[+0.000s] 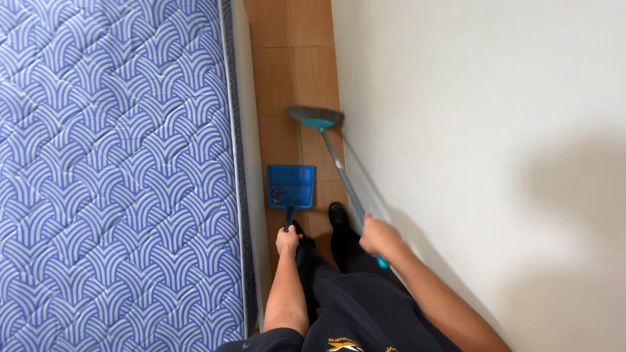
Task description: Sweeping and mopping the tiled floor in a bedroom.
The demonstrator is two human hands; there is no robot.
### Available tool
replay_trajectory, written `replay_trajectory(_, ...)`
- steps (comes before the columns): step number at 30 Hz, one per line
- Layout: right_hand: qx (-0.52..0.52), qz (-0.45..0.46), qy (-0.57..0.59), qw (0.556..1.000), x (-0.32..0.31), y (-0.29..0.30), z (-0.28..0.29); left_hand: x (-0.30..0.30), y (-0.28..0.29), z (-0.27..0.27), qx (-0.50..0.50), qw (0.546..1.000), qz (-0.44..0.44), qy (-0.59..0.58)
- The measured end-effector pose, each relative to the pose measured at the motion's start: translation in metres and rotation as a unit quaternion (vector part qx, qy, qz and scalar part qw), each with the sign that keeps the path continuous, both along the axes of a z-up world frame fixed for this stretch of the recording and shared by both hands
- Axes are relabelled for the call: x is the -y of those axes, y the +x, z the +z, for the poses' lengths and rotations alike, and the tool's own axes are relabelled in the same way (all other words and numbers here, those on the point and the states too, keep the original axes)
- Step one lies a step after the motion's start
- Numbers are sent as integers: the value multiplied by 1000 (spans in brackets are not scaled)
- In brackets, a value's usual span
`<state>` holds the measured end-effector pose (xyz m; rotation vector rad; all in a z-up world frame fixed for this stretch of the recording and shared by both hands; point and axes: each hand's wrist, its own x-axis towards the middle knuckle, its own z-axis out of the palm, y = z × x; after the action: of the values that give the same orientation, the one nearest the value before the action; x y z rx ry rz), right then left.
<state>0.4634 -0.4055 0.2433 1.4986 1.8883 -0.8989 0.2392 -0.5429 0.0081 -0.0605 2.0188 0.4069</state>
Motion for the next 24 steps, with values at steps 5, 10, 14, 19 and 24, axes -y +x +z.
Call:
replay_trajectory(5,5,45,-90,995,38,50,-47,7,13,-55,69,997,23,15)
replay_trajectory(10,11,-103,-172,980,-7,67,109,15,5,-49,-39,983,-181,12)
replay_trajectory(14,-4,-204,-145,968,-23,54,158,-7,-2,-3,-33,982,-179,-55)
replay_trajectory(19,35,-52,-80,995,4,17,14,-9,-2,-21,-35,981,-180,-63)
replay_trajectory(24,-27,-130,-194,972,-12,28,18,-3,-5,-59,-18,978,-207,-19)
